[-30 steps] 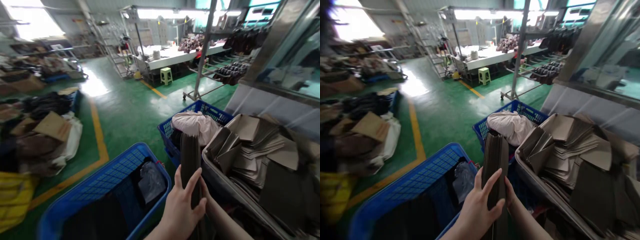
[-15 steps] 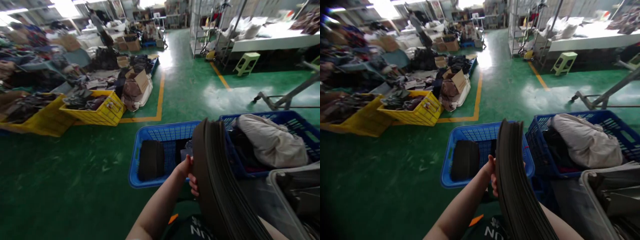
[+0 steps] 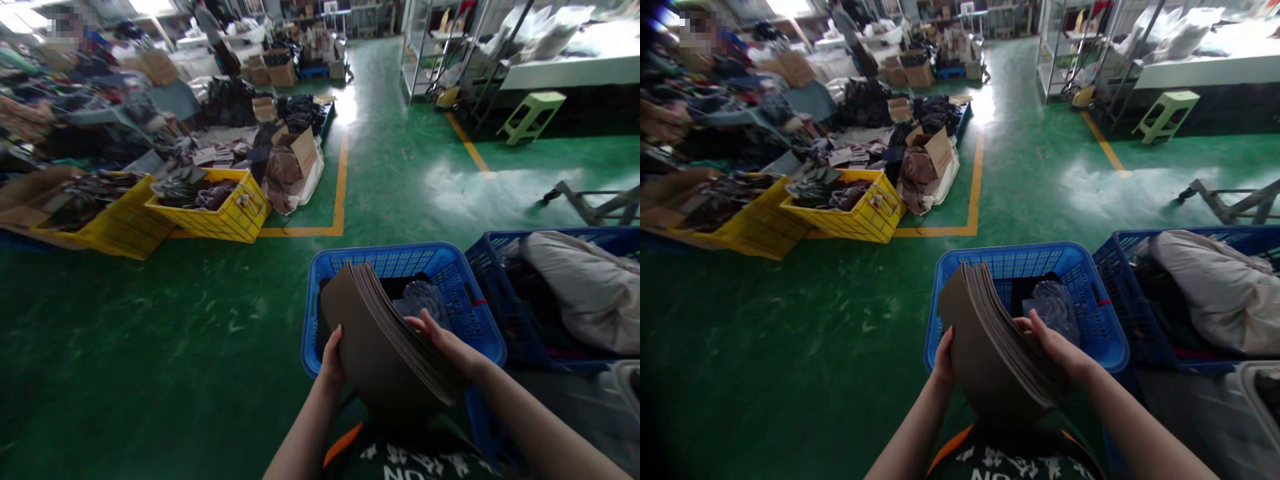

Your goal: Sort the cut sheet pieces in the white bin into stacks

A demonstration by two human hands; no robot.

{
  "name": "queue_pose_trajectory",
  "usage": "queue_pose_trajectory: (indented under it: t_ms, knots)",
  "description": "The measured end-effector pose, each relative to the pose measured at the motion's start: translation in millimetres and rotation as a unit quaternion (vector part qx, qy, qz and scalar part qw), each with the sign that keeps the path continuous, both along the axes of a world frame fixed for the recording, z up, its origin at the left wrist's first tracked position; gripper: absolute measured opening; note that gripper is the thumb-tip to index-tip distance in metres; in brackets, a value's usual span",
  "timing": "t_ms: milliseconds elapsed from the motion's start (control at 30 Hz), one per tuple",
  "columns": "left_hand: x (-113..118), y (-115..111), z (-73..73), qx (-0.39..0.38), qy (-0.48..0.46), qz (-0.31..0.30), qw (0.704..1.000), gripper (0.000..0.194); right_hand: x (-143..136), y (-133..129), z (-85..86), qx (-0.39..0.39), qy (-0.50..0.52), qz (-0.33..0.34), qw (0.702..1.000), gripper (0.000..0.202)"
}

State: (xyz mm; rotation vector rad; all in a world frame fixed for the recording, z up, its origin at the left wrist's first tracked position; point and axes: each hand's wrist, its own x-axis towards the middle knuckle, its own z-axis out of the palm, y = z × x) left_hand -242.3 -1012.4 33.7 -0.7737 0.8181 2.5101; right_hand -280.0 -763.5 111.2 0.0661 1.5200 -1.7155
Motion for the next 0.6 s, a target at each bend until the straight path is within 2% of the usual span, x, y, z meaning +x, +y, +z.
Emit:
queue_pose_trajectory:
  t_ms: [67, 133, 233, 300, 400, 500, 600]
  knots:
    - [-11, -11, -6.6, -0.057, 0.002, -0.029, 0.998, 0.054, -8, -4, -15.4, -0.033, -0.015, 0.021, 0.999, 0.062]
    - [-23, -16, -13.7, -0.114, 0.015, -0.057, 0.992, 0.056, -13, -15, -39.5, -0.031, -0.017, 0.030, 0.999, 0.075]
    - [-43, -22, -23.5, -0.156, 0.022, -0.078, 0.984, 0.065, -11, -41, -83.3, -0.036, -0.055, -0.024, 0.998, 0.102]
    - [-58, -29, -28.9, -0.171, 0.024, -0.088, 0.981, 0.070, -7, -60, -109.6, -0.079, -0.082, -0.079, 0.990, 0.103]
    - [-83, -49, -39.7, -0.190, 0.037, -0.106, 0.975, 0.071, -8, -86, -141.8, -0.157, -0.096, -0.128, 0.975, 0.094]
    - [-106, -73, -65.0, -0.287, 0.059, -0.139, 0.946, 0.068, -22, -114, -177.9, -0.203, -0.102, -0.147, 0.963, 0.093]
    - [-121, -94, -108.5, -0.418, 0.043, -0.167, 0.892, 0.065, -45, -143, -225.0, -0.189, -0.118, -0.159, 0.962, 0.101]
